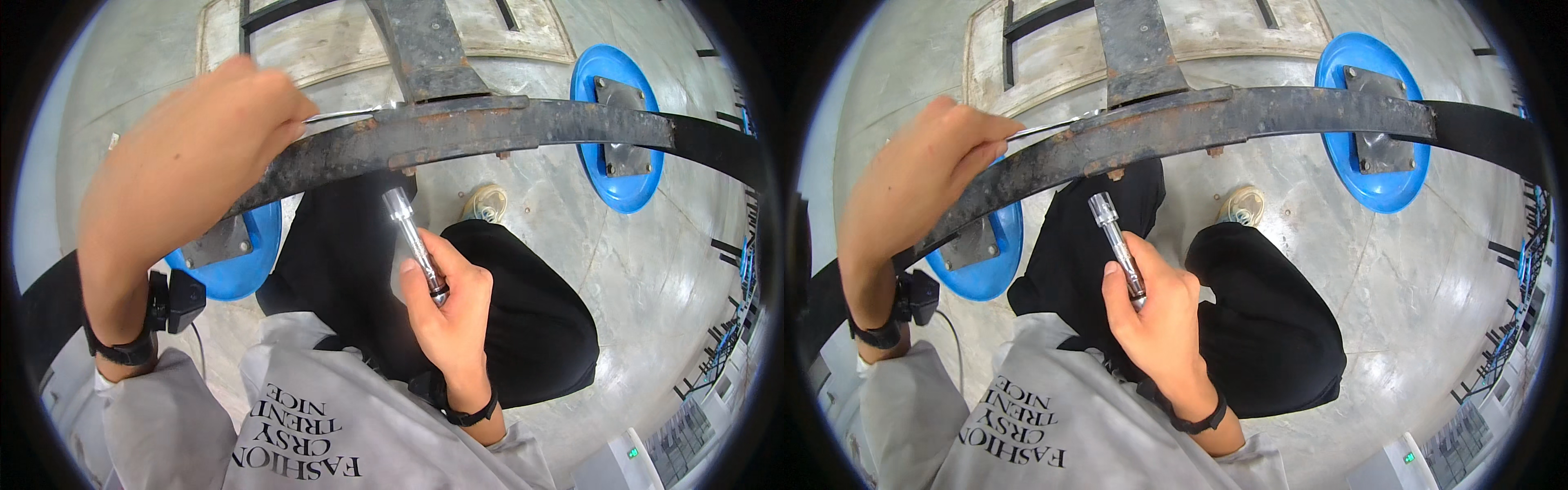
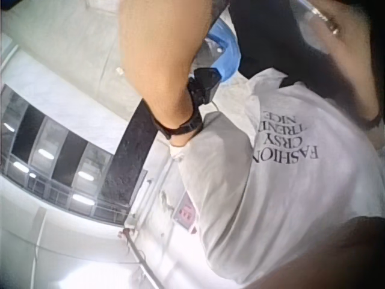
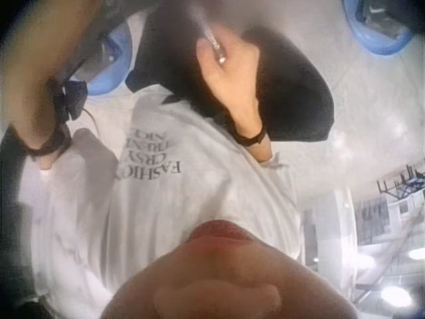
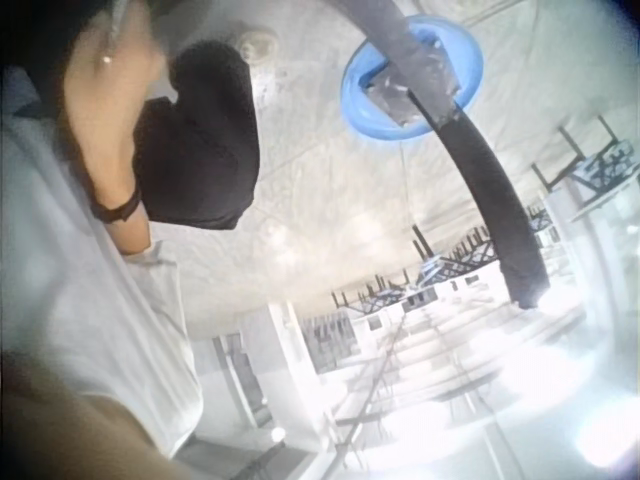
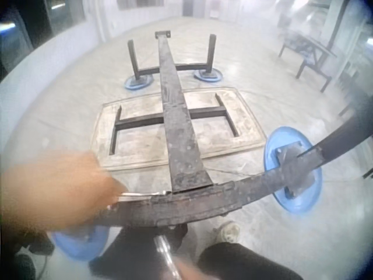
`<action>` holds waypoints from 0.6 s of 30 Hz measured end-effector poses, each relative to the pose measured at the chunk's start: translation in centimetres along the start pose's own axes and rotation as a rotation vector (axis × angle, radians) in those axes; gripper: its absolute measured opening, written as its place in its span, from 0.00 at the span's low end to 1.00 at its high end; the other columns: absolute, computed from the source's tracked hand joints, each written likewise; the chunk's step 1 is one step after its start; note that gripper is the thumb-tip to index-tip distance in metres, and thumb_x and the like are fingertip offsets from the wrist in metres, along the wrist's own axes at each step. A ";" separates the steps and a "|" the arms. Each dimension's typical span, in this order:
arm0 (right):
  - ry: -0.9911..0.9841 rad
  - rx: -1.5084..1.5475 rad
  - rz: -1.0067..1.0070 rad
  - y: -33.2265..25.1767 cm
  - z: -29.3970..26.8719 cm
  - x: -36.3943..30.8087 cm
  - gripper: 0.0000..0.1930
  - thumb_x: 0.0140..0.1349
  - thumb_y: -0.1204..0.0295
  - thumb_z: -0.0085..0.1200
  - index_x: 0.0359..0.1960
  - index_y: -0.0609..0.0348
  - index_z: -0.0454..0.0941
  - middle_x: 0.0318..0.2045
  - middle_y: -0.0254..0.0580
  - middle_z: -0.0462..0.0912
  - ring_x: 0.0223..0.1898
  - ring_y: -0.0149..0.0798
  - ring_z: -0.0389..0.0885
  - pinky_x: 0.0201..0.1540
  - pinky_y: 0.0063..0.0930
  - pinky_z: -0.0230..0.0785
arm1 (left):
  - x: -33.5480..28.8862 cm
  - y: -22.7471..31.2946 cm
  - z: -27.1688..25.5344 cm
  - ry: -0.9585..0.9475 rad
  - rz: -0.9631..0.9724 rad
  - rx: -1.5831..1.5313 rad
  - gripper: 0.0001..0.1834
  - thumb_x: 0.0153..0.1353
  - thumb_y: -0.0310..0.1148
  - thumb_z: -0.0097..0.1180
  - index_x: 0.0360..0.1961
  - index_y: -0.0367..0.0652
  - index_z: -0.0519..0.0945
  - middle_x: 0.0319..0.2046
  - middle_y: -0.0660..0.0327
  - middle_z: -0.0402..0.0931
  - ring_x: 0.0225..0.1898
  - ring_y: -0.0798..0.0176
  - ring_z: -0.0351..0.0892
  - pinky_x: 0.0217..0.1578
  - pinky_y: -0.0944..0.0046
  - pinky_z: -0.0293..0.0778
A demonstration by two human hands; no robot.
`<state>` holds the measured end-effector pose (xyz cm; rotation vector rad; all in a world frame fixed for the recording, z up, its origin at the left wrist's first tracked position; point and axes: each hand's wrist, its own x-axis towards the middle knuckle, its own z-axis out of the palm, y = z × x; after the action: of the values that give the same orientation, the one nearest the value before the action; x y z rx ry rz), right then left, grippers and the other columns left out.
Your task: The person disassembles the metal frame of a table or chair by using a socket wrench to unscrew bolts from the metal support beams, then removes one of the beams by hand.
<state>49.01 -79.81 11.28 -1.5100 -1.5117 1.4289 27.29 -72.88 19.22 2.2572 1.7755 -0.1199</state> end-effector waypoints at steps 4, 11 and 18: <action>-0.027 -0.002 -0.037 -1.7 -0.2 0.1 0.12 0.56 0.77 0.51 0.41 0.69 0.77 0.12 0.30 0.64 0.16 0.19 0.59 0.19 0.17 0.51 | 2.3 2.7 -3.1 -0.025 0.189 0.225 0.08 0.54 0.25 0.51 0.36 0.39 0.77 0.27 0.54 0.72 0.33 0.49 0.71 0.34 0.56 0.66; -0.067 -0.041 -0.079 -1.7 0.4 0.8 0.06 0.56 0.77 0.51 0.35 0.64 0.75 0.14 0.45 0.69 0.13 0.41 0.69 0.19 0.30 0.61 | 0.4 -3.5 0.0 0.331 0.431 0.198 0.09 0.55 0.26 0.54 0.39 0.41 0.78 0.29 0.55 0.72 0.34 0.50 0.71 0.36 0.58 0.67; -0.019 0.033 -0.110 0.4 0.8 0.5 0.12 0.57 0.78 0.52 0.43 0.70 0.76 0.15 0.27 0.66 0.16 0.17 0.59 0.19 0.14 0.49 | -2.2 -6.7 3.1 -0.005 -0.330 -0.613 0.14 0.62 0.26 0.50 0.48 0.38 0.78 0.36 0.56 0.78 0.37 0.69 0.72 0.42 0.69 0.67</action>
<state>48.34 -79.64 10.59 -1.3760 -1.5502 1.4006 20.59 -74.26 15.71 1.5321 1.8445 0.3140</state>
